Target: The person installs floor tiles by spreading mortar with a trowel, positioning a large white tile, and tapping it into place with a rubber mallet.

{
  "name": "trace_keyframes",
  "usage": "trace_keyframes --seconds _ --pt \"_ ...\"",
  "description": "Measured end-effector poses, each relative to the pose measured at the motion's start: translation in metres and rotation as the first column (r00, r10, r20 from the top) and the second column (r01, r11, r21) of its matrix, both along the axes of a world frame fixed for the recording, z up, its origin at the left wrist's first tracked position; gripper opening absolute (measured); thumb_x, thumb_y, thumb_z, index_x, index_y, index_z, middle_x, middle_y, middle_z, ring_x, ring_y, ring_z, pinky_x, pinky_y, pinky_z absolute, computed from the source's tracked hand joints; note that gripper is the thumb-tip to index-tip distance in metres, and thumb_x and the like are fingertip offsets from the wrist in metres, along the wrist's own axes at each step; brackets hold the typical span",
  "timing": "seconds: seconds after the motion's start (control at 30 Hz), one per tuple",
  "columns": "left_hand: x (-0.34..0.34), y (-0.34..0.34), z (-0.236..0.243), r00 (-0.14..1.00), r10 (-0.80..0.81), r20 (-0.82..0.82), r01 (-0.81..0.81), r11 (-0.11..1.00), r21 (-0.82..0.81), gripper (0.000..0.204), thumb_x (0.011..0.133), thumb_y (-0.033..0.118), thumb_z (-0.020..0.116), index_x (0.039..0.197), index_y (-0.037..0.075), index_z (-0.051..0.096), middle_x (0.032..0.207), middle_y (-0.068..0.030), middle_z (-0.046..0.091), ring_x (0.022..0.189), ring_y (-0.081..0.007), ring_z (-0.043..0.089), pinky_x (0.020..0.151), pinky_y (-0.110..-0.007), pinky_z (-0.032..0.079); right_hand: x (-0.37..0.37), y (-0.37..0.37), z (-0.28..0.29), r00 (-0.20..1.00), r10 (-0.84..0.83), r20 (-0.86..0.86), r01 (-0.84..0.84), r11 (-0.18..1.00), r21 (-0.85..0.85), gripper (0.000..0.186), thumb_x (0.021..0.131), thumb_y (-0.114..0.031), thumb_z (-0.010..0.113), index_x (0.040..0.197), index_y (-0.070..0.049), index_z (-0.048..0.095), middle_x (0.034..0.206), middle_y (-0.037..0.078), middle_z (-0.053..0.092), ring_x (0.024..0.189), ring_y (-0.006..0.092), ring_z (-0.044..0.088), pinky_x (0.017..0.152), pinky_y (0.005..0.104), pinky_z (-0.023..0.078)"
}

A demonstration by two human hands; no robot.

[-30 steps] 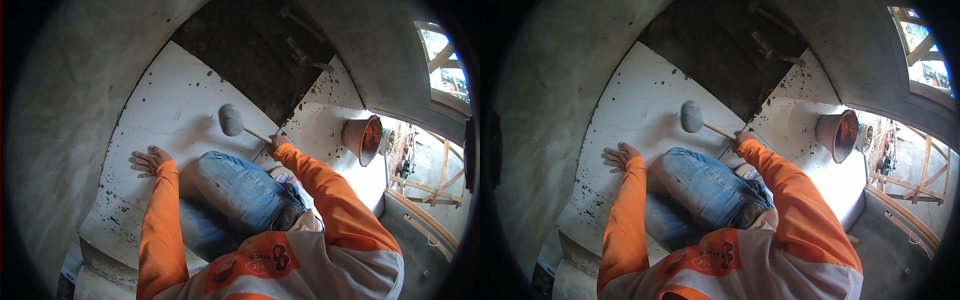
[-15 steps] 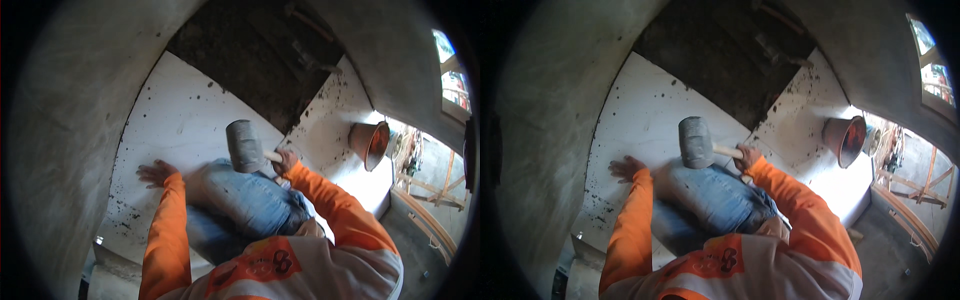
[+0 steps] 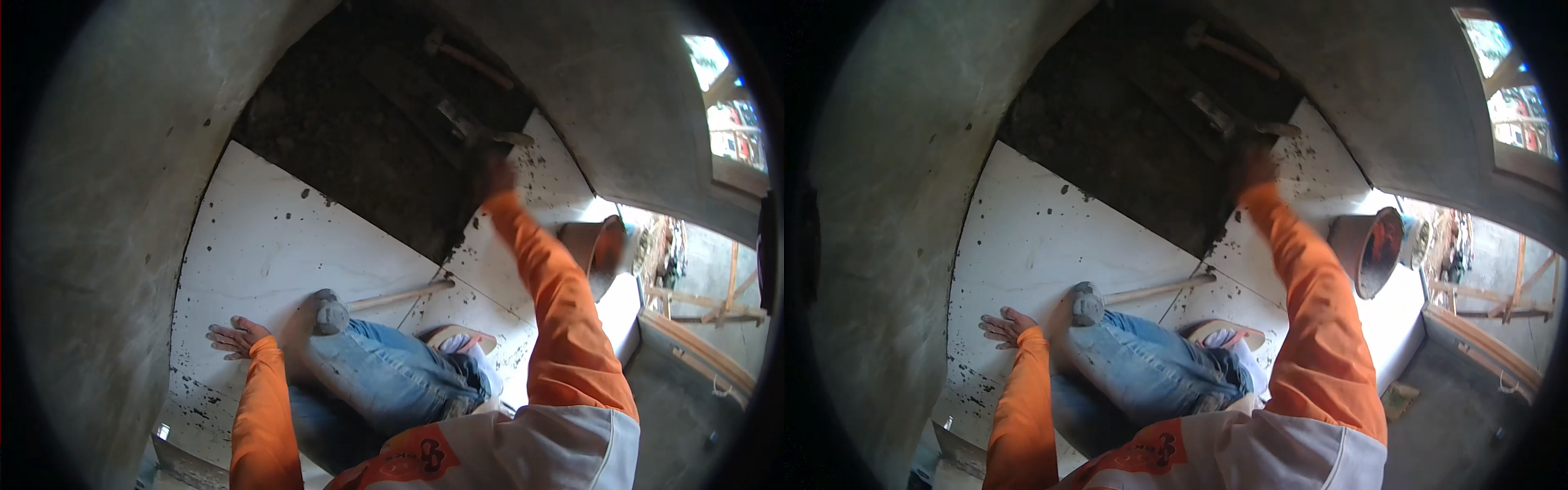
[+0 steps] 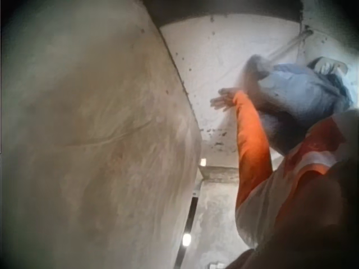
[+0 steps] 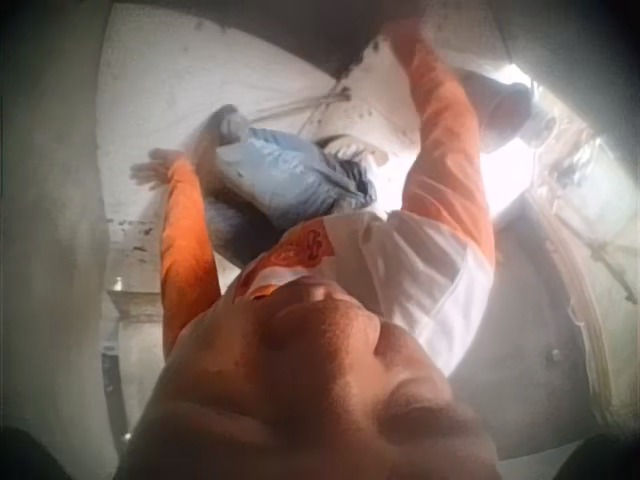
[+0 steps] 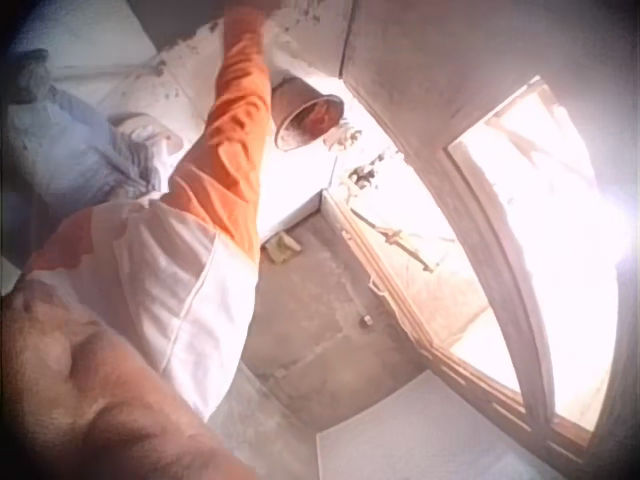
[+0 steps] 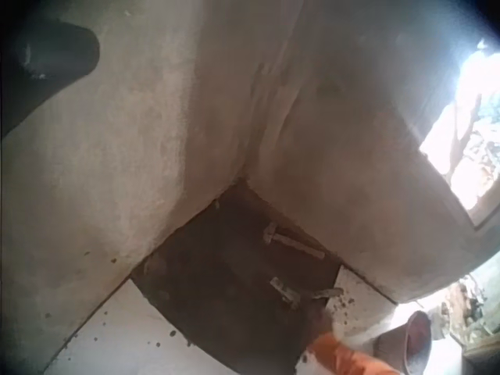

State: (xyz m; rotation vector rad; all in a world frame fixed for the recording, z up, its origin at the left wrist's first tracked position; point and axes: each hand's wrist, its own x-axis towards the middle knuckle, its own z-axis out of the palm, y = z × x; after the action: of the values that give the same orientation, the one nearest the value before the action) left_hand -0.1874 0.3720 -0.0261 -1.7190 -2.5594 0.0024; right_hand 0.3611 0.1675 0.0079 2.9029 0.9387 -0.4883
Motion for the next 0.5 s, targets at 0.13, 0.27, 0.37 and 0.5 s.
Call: trace_keyframes --seconds 0.13,0.27,0.37,0.5 --pt "0.035 -0.019 -0.008 0.994 -0.041 0.106 0.045 0.998 -0.036 0.071 0.088 0.052 0.028 0.144 0.012 0.013 0.151 -0.0084 0.007 0.139 -0.0282 0.002 0.107 -0.055 0.001 0.192 -0.041 0.009 0.971 -0.05 0.233 0.149 0.892 -0.427 0.052 0.082 -0.036 0.054 0.131 -0.023 0.042 0.133 0.011 0.043 0.123 0.0319 0.039 0.1 0.043 0.034" --pt "0.001 0.003 0.007 0.999 -0.043 0.016 0.043 0.999 -0.005 0.07 0.088 0.05 0.03 0.144 0.011 0.014 0.151 -0.0089 0.008 0.139 -0.0284 0.003 0.107 -0.055 0.0 0.153 0.014 0.039 0.952 -0.254 0.171 0.302 0.871 -0.388 0.051 0.086 -0.042 0.045 0.128 -0.013 0.046 0.127 0.013 0.049 0.116 0.0285 0.047 0.095 0.0387 0.037" --pt "0.014 -0.004 0.008 0.999 -0.05 0.008 0.05 0.999 -0.002 0.067 0.089 0.047 0.03 0.144 0.012 0.013 0.151 -0.0065 0.007 0.139 -0.0281 0.005 0.107 -0.055 0.002 0.114 0.006 0.121 0.971 -0.237 -0.011 0.237 0.971 0.02 0.043 0.092 -0.032 0.041 0.127 -0.008 0.045 0.123 0.016 0.051 0.111 0.0306 0.05 0.093 0.0365 0.038" --pt "0.014 -0.002 0.016 0.998 -0.063 -0.031 0.062 0.998 -0.011 0.067 0.089 0.046 0.032 0.144 0.01 0.015 0.151 -0.0067 0.009 0.139 -0.028 0.005 0.107 -0.054 0.002 -0.004 0.056 0.095 0.997 0.056 0.054 -0.064 0.986 0.154 0.032 0.092 -0.026 0.041 0.118 -0.008 0.047 0.11 0.018 0.05 0.101 0.0337 0.051 0.083 0.0401 0.042"
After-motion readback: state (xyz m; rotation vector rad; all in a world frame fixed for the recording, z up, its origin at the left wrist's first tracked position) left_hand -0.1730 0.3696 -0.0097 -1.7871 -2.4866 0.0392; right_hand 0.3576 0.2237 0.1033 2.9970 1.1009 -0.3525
